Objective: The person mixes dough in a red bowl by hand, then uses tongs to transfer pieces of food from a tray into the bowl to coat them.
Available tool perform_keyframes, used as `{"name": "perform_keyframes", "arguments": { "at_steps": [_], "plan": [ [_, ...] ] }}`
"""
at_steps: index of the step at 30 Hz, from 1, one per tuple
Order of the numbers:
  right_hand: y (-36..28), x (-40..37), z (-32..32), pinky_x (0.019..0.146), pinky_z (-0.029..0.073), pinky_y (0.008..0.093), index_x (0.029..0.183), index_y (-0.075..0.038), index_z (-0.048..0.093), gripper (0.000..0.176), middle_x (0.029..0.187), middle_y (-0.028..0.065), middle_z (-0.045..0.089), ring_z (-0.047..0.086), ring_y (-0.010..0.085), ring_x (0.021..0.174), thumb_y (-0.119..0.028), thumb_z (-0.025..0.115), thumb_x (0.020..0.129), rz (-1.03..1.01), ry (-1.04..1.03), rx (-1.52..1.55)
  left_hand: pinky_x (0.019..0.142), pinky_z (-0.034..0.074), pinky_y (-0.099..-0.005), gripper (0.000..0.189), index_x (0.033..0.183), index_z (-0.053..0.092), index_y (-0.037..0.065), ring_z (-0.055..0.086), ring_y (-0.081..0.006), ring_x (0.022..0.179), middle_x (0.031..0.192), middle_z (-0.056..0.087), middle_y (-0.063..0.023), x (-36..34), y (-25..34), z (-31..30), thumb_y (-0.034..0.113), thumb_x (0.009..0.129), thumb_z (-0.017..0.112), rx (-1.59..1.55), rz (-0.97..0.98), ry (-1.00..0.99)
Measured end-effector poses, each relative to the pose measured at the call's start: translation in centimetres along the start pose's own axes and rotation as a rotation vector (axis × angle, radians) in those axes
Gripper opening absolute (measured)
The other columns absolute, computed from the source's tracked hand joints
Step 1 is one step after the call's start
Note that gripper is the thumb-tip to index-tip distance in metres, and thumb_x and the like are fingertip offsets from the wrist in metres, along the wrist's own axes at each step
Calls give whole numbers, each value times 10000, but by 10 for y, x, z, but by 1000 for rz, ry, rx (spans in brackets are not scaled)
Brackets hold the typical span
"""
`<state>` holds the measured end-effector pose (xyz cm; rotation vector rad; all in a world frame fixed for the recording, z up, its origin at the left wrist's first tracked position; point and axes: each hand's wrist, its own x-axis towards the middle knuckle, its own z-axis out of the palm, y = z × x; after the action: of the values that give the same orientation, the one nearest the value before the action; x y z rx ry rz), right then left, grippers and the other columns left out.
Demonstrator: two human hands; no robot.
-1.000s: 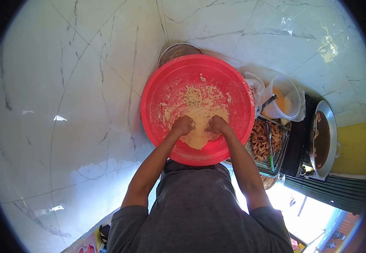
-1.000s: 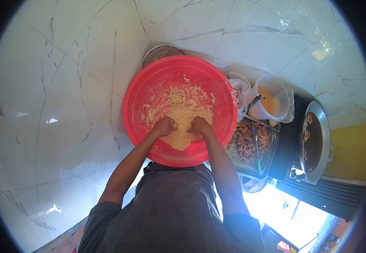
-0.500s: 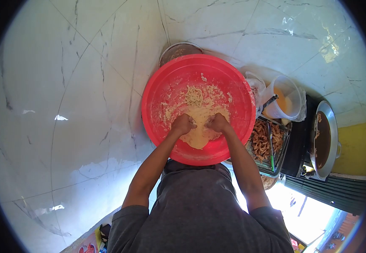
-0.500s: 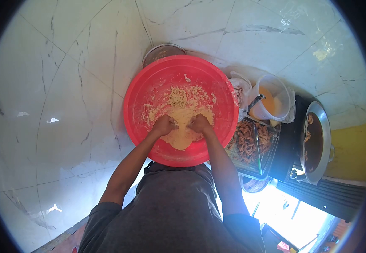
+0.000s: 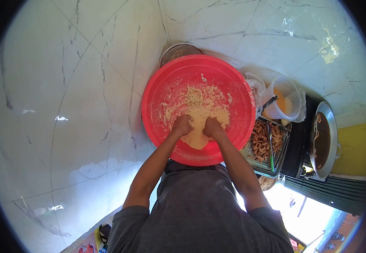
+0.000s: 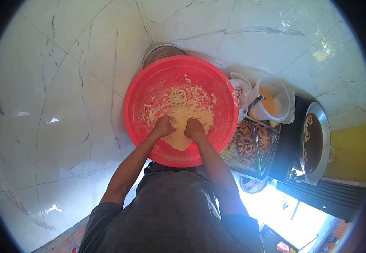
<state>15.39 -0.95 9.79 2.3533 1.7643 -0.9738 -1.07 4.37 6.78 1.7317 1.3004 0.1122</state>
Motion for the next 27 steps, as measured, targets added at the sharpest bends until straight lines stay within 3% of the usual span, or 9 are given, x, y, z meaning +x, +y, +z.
{"name": "perform_keyframes", "arguments": {
  "at_steps": [3, 6, 9, 12, 18, 21, 26, 27],
  "plan": [
    [5, 7, 22, 734, 520, 404, 917, 57, 613, 290, 867, 254, 634, 638, 372, 809, -137, 655, 706, -66, 83, -37, 773, 498, -361, 373, 985, 649, 43, 636, -289, 884, 925, 663, -153, -3, 6, -7, 173, 656, 769, -51, -22, -13],
    [10, 12, -3, 658, 528, 336, 883, 63, 617, 303, 756, 193, 651, 652, 268, 715, -151, 703, 686, -204, -155, 250, 711, 499, -338, 266, 891, 681, 41, 649, -241, 790, 830, 677, -131, 1, 3, -9, 171, 673, 761, -177, -54, -21],
    [25, 27, -12, 568, 505, 266, 808, 26, 618, 241, 683, 119, 645, 629, 157, 642, -154, 724, 687, -41, -165, 525, 652, 488, -301, 206, 840, 684, 15, 637, -171, 721, 769, 675, -106, 9, -4, -6, 153, 699, 747, -417, -110, 27],
    [23, 20, -29, 492, 475, 244, 771, -24, 616, 141, 652, 77, 639, 614, 118, 588, -133, 693, 728, 18, -172, 880, 631, 480, -273, 205, 877, 666, -20, 614, -136, 714, 794, 664, -87, 11, -3, -6, 112, 732, 725, -609, -113, 105],
    [13, 10, -48, 431, 433, 238, 826, -40, 616, 115, 697, 59, 649, 552, 98, 491, -119, 675, 768, 52, -130, 779, 649, 490, -277, 206, 942, 639, -28, 606, -149, 750, 866, 649, -84, 18, 1, -5, 54, 760, 692, -820, -152, 233],
    [8, 5, -53, 405, 411, 235, 845, -36, 612, 122, 713, 54, 642, 524, 88, 475, -117, 666, 772, 99, -147, 943, 656, 490, -278, 198, 946, 631, -25, 605, -146, 759, 871, 647, -77, 14, 12, -7, 45, 767, 677, -891, -145, 293],
    [8, 27, -34, 420, 425, 255, 833, -42, 619, 92, 703, 60, 634, 556, 110, 518, -105, 637, 769, 287, 278, 1363, 697, 491, -294, 274, 1015, 602, -19, 612, -168, 795, 904, 648, -82, 27, 15, 6, 57, 760, 668, -1070, -247, 390],
    [0, 30, -28, 434, 439, 265, 821, -45, 623, 80, 706, 66, 640, 576, 124, 539, -100, 635, 763, 347, 379, 1455, 712, 488, -317, 280, 1020, 605, 7, 624, -200, 817, 914, 654, -92, 27, 26, 13, 77, 757, 668, -1005, -360, 539]
  ]
}}
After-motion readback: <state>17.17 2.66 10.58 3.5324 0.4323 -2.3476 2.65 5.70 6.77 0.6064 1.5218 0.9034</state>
